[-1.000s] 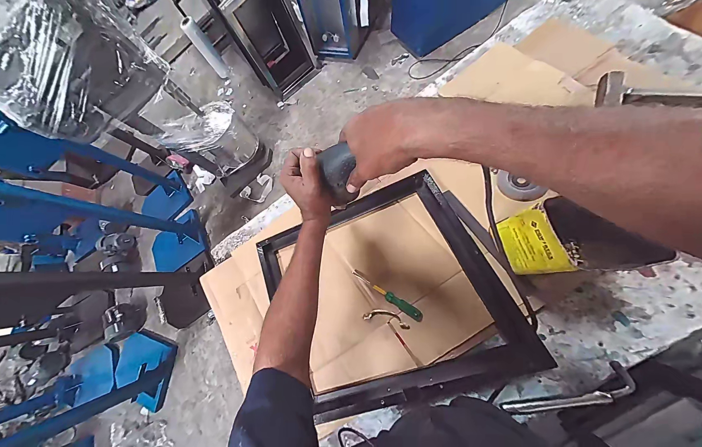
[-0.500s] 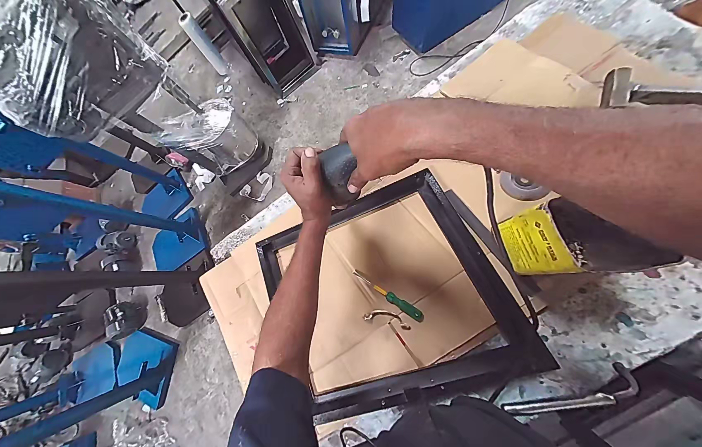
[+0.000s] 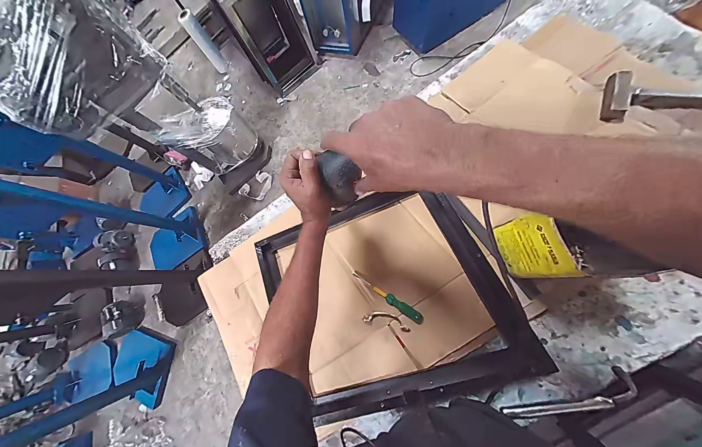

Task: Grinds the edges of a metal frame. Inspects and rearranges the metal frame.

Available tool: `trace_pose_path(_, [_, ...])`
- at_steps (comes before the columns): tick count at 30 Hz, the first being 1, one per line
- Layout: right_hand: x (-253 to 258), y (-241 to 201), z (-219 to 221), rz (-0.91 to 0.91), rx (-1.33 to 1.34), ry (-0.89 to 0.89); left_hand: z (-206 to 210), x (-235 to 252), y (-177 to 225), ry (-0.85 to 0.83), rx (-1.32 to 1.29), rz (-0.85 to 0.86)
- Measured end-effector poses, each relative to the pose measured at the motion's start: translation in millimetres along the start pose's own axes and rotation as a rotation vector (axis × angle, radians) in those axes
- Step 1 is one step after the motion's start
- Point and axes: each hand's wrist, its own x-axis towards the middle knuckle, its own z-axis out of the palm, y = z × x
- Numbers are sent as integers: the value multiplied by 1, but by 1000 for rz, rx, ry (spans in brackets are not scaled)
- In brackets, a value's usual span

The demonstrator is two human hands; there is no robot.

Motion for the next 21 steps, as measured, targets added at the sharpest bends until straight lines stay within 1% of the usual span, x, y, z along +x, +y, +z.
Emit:
trace_pose_path(3, [-5, -2, 0, 3, -10, 21, 0, -1, 0, 2, 25, 9])
trace_pose_path(5, [-6, -3, 0, 24, -5, 11, 0, -4, 0, 9, 33, 14])
trace_pose_path(9, [-3, -4, -2, 11, 19, -24, -3, -5, 0, 10, 10, 3])
trace_pose_path(10, [1, -1, -4, 18, 66, -81, -3, -5, 1, 7, 5, -4])
trace_pose_path(11, [7, 4, -8, 39, 140, -179, -3, -4, 1, 2, 0, -8])
trace_pose_path(13, [18, 16, -8, 86, 409, -378, -4, -5, 1, -15, -20, -17])
trace_pose_path(14, [21, 20, -8, 127, 546, -455, -3, -4, 1, -15, -30, -21])
trace_pose_path(15, [23, 21, -8, 163, 601, -495, -2, -4, 1, -11, -36, -26])
trace_pose_path(17, [25, 18, -10, 190, 559, -511, -1, -4, 2, -10, -32, -28])
trace_pose_path(21, [26, 12, -10, 174, 455, -479, -4, -3, 4, -20, -21, -25])
